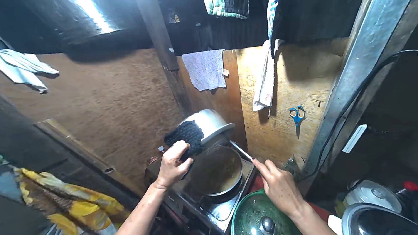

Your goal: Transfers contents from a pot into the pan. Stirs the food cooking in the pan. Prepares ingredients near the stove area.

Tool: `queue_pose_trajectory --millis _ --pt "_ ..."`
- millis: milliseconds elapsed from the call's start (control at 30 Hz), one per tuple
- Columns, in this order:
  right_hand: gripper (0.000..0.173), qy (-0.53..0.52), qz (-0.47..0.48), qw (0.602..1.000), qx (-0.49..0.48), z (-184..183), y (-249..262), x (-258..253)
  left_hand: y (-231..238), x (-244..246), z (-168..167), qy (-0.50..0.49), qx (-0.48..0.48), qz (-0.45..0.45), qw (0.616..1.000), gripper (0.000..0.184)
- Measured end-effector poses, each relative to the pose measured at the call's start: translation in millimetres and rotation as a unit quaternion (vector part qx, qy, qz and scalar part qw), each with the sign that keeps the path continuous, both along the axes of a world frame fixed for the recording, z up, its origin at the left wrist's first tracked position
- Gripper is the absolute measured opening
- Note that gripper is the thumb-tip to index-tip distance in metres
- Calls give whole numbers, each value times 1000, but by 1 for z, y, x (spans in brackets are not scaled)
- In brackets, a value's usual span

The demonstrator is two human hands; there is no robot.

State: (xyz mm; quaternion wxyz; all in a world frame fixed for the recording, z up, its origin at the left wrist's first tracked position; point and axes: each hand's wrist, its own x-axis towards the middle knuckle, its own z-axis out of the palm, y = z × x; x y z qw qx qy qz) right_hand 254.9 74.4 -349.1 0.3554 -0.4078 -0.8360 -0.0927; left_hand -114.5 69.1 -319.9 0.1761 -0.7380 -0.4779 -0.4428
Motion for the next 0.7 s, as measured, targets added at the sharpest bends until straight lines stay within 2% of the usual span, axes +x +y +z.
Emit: queue_pose_trajectory --millis 100,200,367,533,700 --pt "49 -46 25 999 -11 2 -16 8 2 1 1 19 13 -6 1000 22" --pt "46 -81 5 996 -43 20 -41 18 5 -6 1 20 16 10 1000 21" --pt "43 -4 -7 1000 14 6 -20 7 2 -8 1 -26 6 17 1000 24" --pt "43 -58 14 997 -54 16 -40 10 2 -8 4 -3 13 19 1000 23" --pt "45 -9 -9 1000 -10 10 -31 7 -5 -8 6 -7 8 24 1000 23"
